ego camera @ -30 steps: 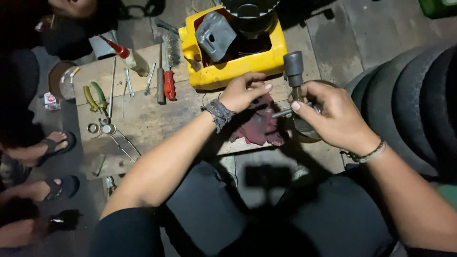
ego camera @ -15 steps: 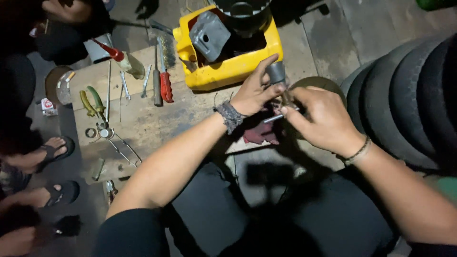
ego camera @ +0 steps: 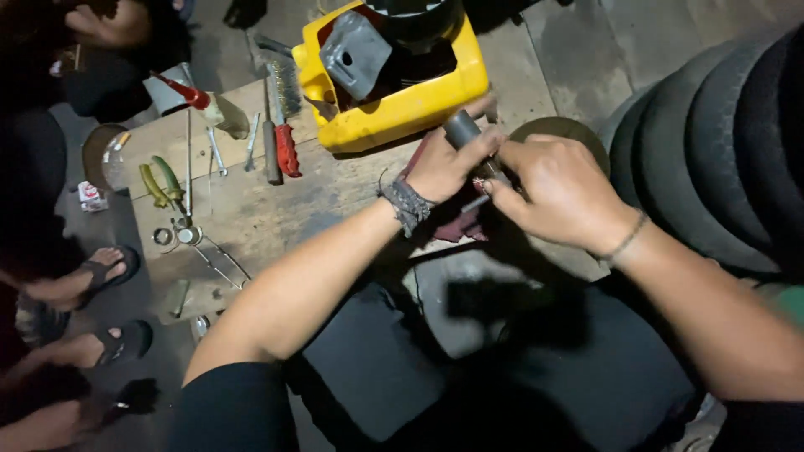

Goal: Cleaning and inspecting a metal engine component using a cloth and a T-handle tool in a workshop environment.

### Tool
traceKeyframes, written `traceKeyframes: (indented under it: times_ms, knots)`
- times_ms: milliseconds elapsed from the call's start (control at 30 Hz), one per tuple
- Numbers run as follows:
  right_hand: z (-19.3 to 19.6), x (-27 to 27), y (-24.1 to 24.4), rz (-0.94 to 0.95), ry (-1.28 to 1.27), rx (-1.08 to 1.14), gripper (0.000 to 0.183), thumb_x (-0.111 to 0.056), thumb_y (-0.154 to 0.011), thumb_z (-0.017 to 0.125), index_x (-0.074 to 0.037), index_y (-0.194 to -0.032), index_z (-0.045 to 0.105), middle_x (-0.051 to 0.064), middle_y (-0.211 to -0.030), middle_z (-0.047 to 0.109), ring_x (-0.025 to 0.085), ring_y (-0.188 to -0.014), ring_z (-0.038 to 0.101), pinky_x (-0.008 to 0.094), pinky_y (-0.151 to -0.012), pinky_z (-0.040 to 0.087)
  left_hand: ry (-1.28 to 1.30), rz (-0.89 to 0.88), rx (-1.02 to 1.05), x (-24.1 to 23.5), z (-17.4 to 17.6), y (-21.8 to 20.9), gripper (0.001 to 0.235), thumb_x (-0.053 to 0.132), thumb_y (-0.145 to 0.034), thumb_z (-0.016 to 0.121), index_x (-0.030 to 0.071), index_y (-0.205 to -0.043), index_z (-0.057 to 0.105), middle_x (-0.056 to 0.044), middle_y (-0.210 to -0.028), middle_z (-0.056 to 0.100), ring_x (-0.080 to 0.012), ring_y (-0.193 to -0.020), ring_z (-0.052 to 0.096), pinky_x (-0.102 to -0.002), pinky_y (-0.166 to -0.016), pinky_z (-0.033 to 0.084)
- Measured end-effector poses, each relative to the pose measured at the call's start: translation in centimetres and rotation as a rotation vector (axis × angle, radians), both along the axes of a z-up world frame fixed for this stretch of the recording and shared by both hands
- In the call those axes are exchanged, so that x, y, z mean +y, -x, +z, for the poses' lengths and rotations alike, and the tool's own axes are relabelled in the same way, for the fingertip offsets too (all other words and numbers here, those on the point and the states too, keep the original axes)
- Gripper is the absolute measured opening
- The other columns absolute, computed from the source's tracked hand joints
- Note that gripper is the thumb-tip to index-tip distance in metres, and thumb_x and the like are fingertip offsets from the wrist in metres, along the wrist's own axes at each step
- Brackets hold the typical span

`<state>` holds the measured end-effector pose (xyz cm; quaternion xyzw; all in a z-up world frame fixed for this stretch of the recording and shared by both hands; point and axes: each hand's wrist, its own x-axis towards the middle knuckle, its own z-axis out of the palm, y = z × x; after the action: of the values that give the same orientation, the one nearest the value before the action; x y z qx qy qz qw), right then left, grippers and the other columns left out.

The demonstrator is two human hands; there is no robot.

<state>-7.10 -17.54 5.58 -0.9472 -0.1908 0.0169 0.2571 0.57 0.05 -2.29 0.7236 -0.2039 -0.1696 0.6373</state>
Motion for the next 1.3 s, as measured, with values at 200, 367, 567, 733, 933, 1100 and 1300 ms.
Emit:
traceKeyframes:
  times_ms: [200,367,567,733,933,1100,1300]
  knots:
    - [-1.2,-1.3,0.2,-0.029,0.053,-0.055,0.026,-0.029,-0.09,0.067,-0.004,-0.085,0.066,0.02,-0.064,0.063,0.046,-0.078,0.066,0.052,-0.063,0.049,-0.182,-0.068,-0.036,1.3,-3.8,-1.8,0.062,0.064,-0.088,0.071,0.011,-0.119,0.069,-0.016,-0.094,0.073,-0.0287,-0.097,0.072,-0.045,-0.084,0.06]
    - [1.8,-1.7,1.6,-0.071,-0.082,-0.078,0.026,-0.034,-0.094,0.068,-0.009,-0.091,0.063,0.013,-0.065,0.059,0.042,-0.081,0.065,0.046,-0.066,0.049,-0.418,-0.021,-0.056,2.8,-4.5,-0.6,0.046,0.05,-0.098,0.059,0.012,-0.119,0.072,-0.015,-0.108,0.076,-0.0358,-0.113,0.069,-0.048,-0.101,0.052]
    - [0.9,-0.6,1.0,-0.063,-0.124,-0.036,0.026,-0.03,-0.094,0.065,-0.004,-0.091,0.065,0.021,-0.069,0.064,0.048,-0.082,0.065,0.051,-0.065,0.05,0.021,-0.102,-0.078,1.2,1.0,0.8,0.058,0.054,-0.109,0.035,0.011,-0.109,0.074,-0.015,-0.106,0.074,-0.0227,-0.112,0.061,-0.045,-0.102,0.049]
    - [-1.5,-0.3,-0.2,-0.032,0.068,-0.088,0.032,-0.035,-0.089,0.066,-0.004,-0.084,0.064,0.024,-0.071,0.066,0.047,-0.081,0.068,0.056,-0.068,0.051,0.088,-0.016,0.076,-1.5,0.1,1.4,0.063,0.059,-0.1,0.052,0.004,-0.122,0.072,-0.023,-0.112,0.073,-0.033,-0.114,0.065,-0.051,-0.102,0.049]
    - [-1.1,-1.4,0.4,-0.08,0.021,-0.12,0.027,-0.033,-0.084,0.068,-0.007,-0.079,0.063,0.017,-0.063,0.063,0.043,-0.077,0.067,0.051,-0.064,0.051,-0.088,-0.124,-0.128,1.2,-2.2,-1.5,0.05,0.059,-0.094,0.063,0.01,-0.089,0.075,-0.012,-0.078,0.075,-0.0237,-0.086,0.073,-0.04,-0.083,0.057]
    - [1.2,-3.3,0.7,-0.171,-0.264,-0.165,0.017,-0.025,-0.094,0.068,-0.009,-0.087,0.065,0.01,-0.063,0.058,0.04,-0.074,0.062,0.044,-0.064,0.049,-0.505,-0.031,0.016,3.7,-6.7,-3.5,0.054,0.061,-0.103,0.048,0.017,-0.122,0.073,-0.011,-0.126,0.072,-0.0355,-0.126,0.062,-0.049,-0.108,0.047]
    - [-0.8,-2.1,-0.5,-0.126,-0.05,-0.073,0.024,-0.03,-0.089,0.068,-0.007,-0.086,0.064,0.016,-0.067,0.062,0.039,-0.085,0.066,0.047,-0.07,0.051,-0.034,-0.068,0.033,2.6,0.7,-1.3,0.06,0.055,-0.109,0.036,0.011,-0.125,0.074,-0.013,-0.115,0.075,-0.0239,-0.113,0.067,-0.043,-0.103,0.053]
